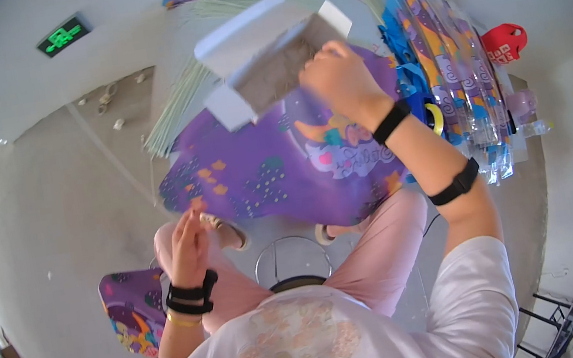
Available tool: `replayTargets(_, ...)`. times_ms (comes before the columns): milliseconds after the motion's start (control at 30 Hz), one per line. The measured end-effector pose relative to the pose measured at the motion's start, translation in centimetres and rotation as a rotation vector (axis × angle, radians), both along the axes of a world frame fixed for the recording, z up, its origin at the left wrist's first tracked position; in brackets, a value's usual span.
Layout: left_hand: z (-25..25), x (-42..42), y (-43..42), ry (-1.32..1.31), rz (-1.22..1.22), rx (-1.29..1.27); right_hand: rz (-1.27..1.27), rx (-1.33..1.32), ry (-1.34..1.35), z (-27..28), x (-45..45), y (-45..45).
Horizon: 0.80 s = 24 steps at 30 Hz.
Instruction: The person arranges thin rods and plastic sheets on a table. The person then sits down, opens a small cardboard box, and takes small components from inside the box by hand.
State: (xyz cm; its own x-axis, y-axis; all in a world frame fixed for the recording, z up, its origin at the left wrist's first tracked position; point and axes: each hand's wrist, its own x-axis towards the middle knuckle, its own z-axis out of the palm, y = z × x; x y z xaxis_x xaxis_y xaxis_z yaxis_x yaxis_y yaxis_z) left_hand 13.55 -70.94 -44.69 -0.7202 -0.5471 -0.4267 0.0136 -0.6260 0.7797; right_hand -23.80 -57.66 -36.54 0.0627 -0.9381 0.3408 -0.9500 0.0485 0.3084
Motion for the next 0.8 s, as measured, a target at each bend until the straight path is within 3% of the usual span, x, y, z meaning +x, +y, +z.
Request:
replayTargets(67, 1.6, -0.6, 0.7, -0.009, 0.031, -0.124, 0.06, 0.003, -0.117, 0.2, 5.3, 1.1)
replayTargets(167, 2.1, 0.1, 1.9, -0.017, 0.021, -0.267, 0.174, 0.025, -0.088, 0.4, 10.9, 3.1)
replayTargets(300, 3.5, 2.8, 3.5, 0.009, 0.003, -0.259, 0.25, 0.037, -0.088, -0.3, 15.4, 5.5)
replayTargets(400, 3.1, 4.6, 4.6, 0.112, -0.035, -0.136, 0.262, 0.036, -0.05, -0.1, 17.2, 7.0)
replayTargets(533, 4.6, 5.4, 7.1, 0.017, -0.026, -0.15, 0.316, -0.003, -0.072, 0.4, 19.4, 8.2)
replayTargets(600, 3.9, 4.9, 7.5, 0.084, -0.021, -0.294, 0.307, 0.0, -0.059, 1.1, 19.9, 8.9)
replayTargets(733, 3.3, 5.3, 8.0, 0.091, -0.087, -0.288, 0.317, -0.019, -0.033, 1.6, 20.4, 10.0)
replayTargets(800, 3.3, 5.0, 8.5, 0.066, -0.009, -0.394, 0.312, -0.024, -0.051, 1.5, 21.0, 10.5)
